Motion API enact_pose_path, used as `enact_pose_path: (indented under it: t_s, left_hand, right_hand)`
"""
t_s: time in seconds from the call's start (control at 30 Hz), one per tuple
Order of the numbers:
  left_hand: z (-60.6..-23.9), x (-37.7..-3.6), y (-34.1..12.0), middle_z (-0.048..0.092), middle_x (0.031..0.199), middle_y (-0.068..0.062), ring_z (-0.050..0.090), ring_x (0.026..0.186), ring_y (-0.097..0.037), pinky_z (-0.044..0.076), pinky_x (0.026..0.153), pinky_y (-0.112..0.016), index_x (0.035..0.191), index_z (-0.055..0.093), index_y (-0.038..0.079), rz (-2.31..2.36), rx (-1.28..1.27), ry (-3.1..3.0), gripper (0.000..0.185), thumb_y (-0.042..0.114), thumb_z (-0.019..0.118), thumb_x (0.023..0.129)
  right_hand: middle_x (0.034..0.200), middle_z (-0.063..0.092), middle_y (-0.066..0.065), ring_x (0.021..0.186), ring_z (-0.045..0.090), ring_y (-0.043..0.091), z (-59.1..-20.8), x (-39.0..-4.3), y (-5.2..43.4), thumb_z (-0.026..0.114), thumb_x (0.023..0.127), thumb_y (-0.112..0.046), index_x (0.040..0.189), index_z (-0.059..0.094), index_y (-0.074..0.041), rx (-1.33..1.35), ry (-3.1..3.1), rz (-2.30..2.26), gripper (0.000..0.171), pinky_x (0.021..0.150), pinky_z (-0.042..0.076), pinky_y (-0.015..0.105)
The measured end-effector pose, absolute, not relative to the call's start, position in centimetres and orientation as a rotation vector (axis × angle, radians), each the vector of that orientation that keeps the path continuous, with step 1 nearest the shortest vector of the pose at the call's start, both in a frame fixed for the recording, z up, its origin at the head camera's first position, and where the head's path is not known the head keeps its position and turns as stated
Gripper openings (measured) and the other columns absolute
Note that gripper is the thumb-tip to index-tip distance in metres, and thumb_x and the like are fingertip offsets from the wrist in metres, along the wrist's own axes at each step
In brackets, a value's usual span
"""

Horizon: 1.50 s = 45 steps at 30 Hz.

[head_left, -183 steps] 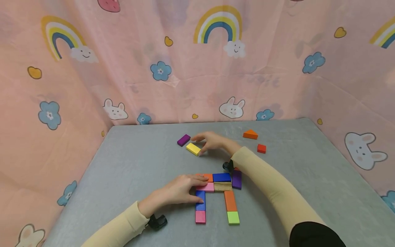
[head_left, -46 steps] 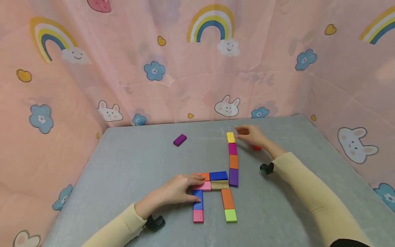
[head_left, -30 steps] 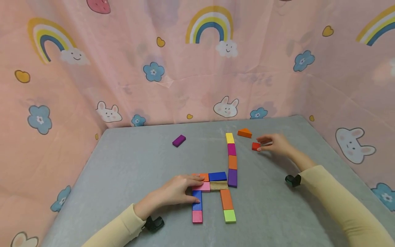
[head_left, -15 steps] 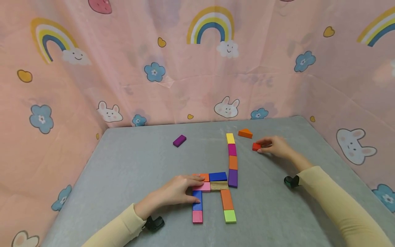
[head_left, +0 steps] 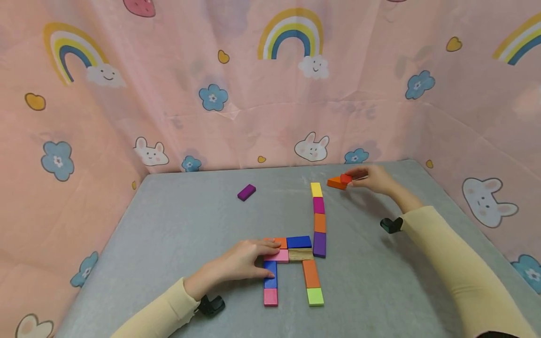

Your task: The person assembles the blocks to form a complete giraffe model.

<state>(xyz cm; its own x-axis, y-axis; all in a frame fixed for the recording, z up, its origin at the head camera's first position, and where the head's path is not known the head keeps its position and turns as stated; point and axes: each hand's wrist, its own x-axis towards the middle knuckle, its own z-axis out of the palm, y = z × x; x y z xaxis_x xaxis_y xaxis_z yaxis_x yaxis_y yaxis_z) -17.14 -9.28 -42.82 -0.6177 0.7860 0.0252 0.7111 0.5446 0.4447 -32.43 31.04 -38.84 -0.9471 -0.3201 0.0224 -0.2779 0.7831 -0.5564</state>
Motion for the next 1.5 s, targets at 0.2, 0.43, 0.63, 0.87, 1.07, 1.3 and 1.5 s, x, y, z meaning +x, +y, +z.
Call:
enact_pose_path:
  t_s: [0.2, 0.43, 0.63, 0.87, 1.07, 1.3, 1.5]
  left_hand:
    - [-42.9, -17.1, -9.3, 0.045, 0.133, 0.008, 0.038, 0.124, -0.008, 0.037, 0.098, -0.035, 0.124, 0.053, 0.017, 0.646, 1.316, 2.603, 0.057, 0.048, 0.062, 0.077]
    - [-43.0, -17.1, -9.2, 0.044, 0.133, 0.009, 0.038, 0.124, -0.007, 0.038, 0.098, -0.033, 0.125, 0.052, 0.018, 0.627, 1.311, 2.603, 0.057, 0.049, 0.061, 0.077]
    - [-42.9, -17.0, -9.1, 0.044, 0.133, 0.009, 0.038, 0.125, -0.008, 0.037, 0.098, -0.033, 0.125, 0.052, 0.018, 0.625, 1.316, 2.603, 0.056, 0.048, 0.061, 0.078]
    - [-42.8, -17.0, -9.2, 0.045, 0.132, 0.008, 0.038, 0.125, -0.009, 0.037, 0.098, -0.033, 0.124, 0.053, 0.017, 0.604, 1.325, 2.622, 0.056, 0.047, 0.061, 0.077]
    - [-42.8, -17.1, -9.2, 0.046, 0.132, 0.008, 0.038, 0.124, -0.009, 0.037, 0.098, -0.033, 0.124, 0.052, 0.018, 0.608, 1.318, 2.621, 0.056, 0.047, 0.062, 0.077]
    - [-43.0, -17.2, -9.4, 0.046, 0.132, 0.009, 0.039, 0.124, -0.009, 0.038, 0.098, -0.033, 0.124, 0.052, 0.018, 0.612, 1.319, 2.627, 0.057, 0.049, 0.060, 0.077]
    - [-42.8, -17.2, -9.5, 0.046, 0.132, 0.007, 0.039, 0.124, -0.009, 0.037, 0.098, -0.033, 0.124, 0.053, 0.017, 0.613, 1.320, 2.630, 0.056, 0.047, 0.061, 0.077]
  right_hand:
    - [0.115, 0.057, 0.014, 0.105, 0.052, 0.030, -37.9, -34.2, 28.6, 0.062, 0.083, -0.023, 0.118, 0.057, -0.011, -0.464, 2.857, -0.850, 0.038, 0.084, 0.046, 0.044]
    - [0.115, 0.057, 0.017, 0.106, 0.053, 0.032, -38.5, -36.2, 26.0, 0.063, 0.082, -0.017, 0.117, 0.057, -0.006, -0.481, 2.803, -0.899, 0.037, 0.087, 0.045, 0.044]
    - [0.115, 0.057, 0.017, 0.105, 0.051, 0.032, -39.4, -37.4, 25.1, 0.061, 0.083, -0.011, 0.117, 0.057, -0.005, -0.442, 2.764, -0.928, 0.035, 0.087, 0.045, 0.043]
    - [0.113, 0.057, 0.018, 0.106, 0.051, 0.034, -40.0, -37.9, 24.5, 0.062, 0.082, -0.009, 0.115, 0.057, -0.001, -0.459, 2.733, -0.920, 0.035, 0.089, 0.044, 0.044]
    - [0.114, 0.057, 0.019, 0.107, 0.050, 0.034, -40.1, -38.1, 23.8, 0.061, 0.082, -0.006, 0.115, 0.057, 0.000, -0.449, 2.722, -0.901, 0.035, 0.091, 0.042, 0.044]
    - [0.112, 0.058, 0.019, 0.104, 0.051, 0.033, -40.7, -38.7, 23.6, 0.061, 0.081, -0.004, 0.114, 0.057, 0.001, -0.483, 2.708, -0.865, 0.034, 0.091, 0.042, 0.044]
    - [0.112, 0.058, 0.018, 0.104, 0.053, 0.032, -40.9, -39.1, 23.4, 0.059, 0.082, -0.002, 0.114, 0.058, 0.001, -0.513, 2.719, -0.832, 0.032, 0.091, 0.042, 0.043]
